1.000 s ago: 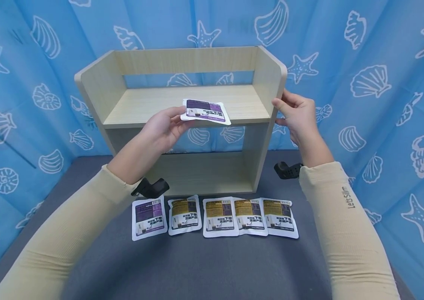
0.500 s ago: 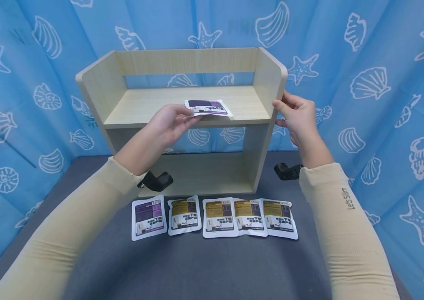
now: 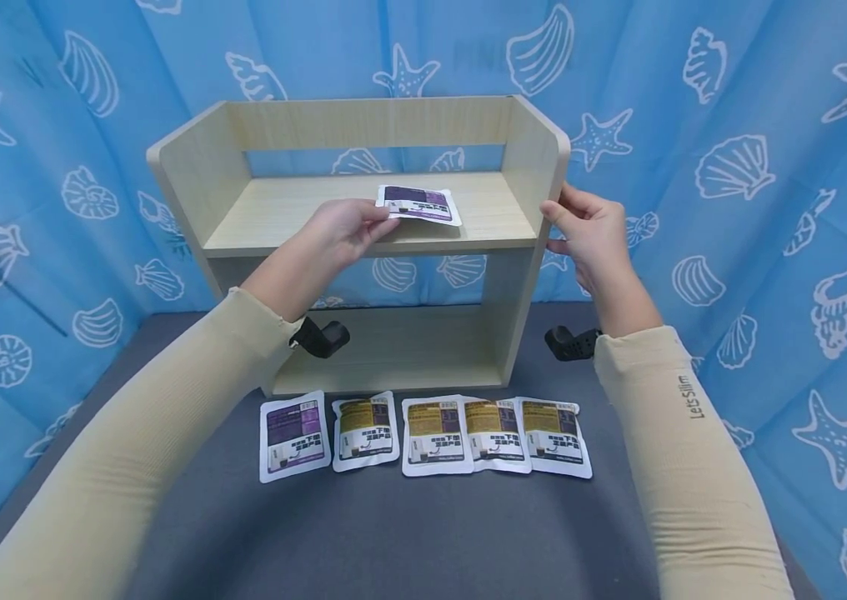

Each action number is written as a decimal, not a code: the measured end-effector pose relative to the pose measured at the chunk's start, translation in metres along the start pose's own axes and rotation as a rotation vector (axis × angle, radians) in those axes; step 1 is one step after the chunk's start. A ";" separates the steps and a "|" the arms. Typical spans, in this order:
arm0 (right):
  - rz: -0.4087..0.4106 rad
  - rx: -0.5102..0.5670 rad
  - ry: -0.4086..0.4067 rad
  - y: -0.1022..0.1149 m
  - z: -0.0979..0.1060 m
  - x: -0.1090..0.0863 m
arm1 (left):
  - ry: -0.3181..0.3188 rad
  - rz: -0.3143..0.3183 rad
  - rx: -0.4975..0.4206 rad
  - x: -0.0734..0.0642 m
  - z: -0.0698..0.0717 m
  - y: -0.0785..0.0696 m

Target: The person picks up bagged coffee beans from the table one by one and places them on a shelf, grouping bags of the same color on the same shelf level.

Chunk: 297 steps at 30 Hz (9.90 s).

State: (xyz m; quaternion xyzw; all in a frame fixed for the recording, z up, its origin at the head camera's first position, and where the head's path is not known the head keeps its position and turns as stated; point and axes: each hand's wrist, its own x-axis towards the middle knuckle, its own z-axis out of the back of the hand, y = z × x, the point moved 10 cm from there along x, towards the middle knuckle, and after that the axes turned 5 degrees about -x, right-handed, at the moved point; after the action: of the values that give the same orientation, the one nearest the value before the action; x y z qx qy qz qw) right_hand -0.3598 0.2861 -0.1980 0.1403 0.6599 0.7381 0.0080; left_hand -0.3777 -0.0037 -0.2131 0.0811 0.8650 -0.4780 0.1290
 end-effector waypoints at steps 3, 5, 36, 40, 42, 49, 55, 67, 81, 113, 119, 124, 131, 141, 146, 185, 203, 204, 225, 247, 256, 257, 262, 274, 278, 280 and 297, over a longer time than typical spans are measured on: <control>-0.001 -0.005 0.000 -0.001 0.000 0.000 | -0.019 0.005 -0.001 0.004 0.000 0.000; 0.002 0.000 0.001 0.000 -0.001 0.000 | -0.025 0.007 -0.004 0.006 0.000 0.001; -0.014 -0.021 -0.010 -0.002 0.000 0.001 | 0.038 0.038 0.321 0.005 -0.003 0.000; -0.013 -0.023 -0.005 -0.002 -0.001 0.001 | 0.046 0.034 0.350 0.004 -0.004 0.000; -0.013 -0.014 -0.004 -0.002 -0.001 0.001 | 0.049 0.033 0.360 0.004 -0.005 0.000; -0.012 0.004 -0.001 -0.003 0.000 0.001 | 0.051 0.016 0.363 0.000 -0.005 -0.002; -0.014 0.012 -0.004 -0.003 0.000 0.002 | 0.055 -0.027 0.339 -0.007 0.002 -0.005; -0.031 0.031 -0.004 -0.004 -0.001 0.000 | 0.058 -0.156 0.234 -0.026 0.023 -0.013; -0.010 0.051 0.002 -0.002 0.001 -0.001 | 0.137 -0.208 0.157 -0.046 0.040 -0.010; -0.039 -0.021 0.000 -0.004 0.000 0.000 | 0.246 -0.202 0.128 -0.074 0.080 0.007; -0.029 -0.023 -0.001 -0.004 0.000 -0.002 | 0.259 -0.194 0.132 -0.079 0.090 0.010; -0.020 -0.012 0.000 -0.004 0.000 -0.003 | 0.282 -0.200 0.145 -0.083 0.095 0.009; -0.028 -0.009 0.006 -0.004 -0.001 -0.004 | 0.275 -0.196 0.133 -0.088 0.108 0.011; -0.005 0.019 0.008 -0.004 0.000 -0.004 | 0.288 -0.188 0.132 -0.093 0.116 0.015; -0.013 0.019 0.009 -0.005 0.000 -0.003 | 0.300 -0.192 0.146 -0.095 0.118 0.017; -0.029 -0.054 0.000 -0.008 0.002 -0.002 | 0.152 -0.191 0.244 -0.102 0.176 0.053; -0.008 -0.090 0.002 -0.007 0.002 -0.004 | 0.071 -0.171 0.276 -0.101 0.202 0.066; -0.008 -0.094 0.003 -0.007 0.002 -0.004 | 0.066 -0.167 0.276 -0.101 0.204 0.067; 0.000 -0.122 -0.001 -0.007 0.002 -0.003 | -0.017 -0.119 0.298 -0.090 0.246 0.083; 0.012 -0.099 0.012 -0.006 0.001 -0.005 | -0.126 -0.051 0.301 -0.079 0.278 0.099; 0.015 -0.096 0.012 -0.007 0.001 -0.005 | -0.163 0.009 0.307 -0.069 0.295 0.109; 0.016 -0.093 0.013 -0.007 0.001 -0.005 | -0.167 0.013 0.309 -0.068 0.297 0.110; 0.016 -0.089 0.012 -0.007 0.001 -0.006 | -0.175 0.032 0.315 -0.063 0.306 0.116; 0.006 -0.081 0.007 -0.007 0.001 -0.006 | -0.185 0.110 0.298 -0.047 0.323 0.130; 0.001 -0.089 0.008 -0.007 0.000 -0.006 | -0.191 0.147 0.281 -0.041 0.330 0.135; 0.002 -0.092 0.010 -0.006 -0.001 -0.006 | -0.206 0.167 0.291 -0.039 0.335 0.137; -0.007 -0.072 0.011 -0.008 -0.001 -0.006 | -0.212 0.189 0.469 -0.027 0.344 0.141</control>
State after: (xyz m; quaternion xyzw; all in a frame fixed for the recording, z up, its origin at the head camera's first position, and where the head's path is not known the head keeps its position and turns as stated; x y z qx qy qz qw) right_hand -0.3556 0.2852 -0.2069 0.1338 0.6334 0.7621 0.0120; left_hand -0.2648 -0.2214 -0.4942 0.1388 0.7008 -0.6570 0.2406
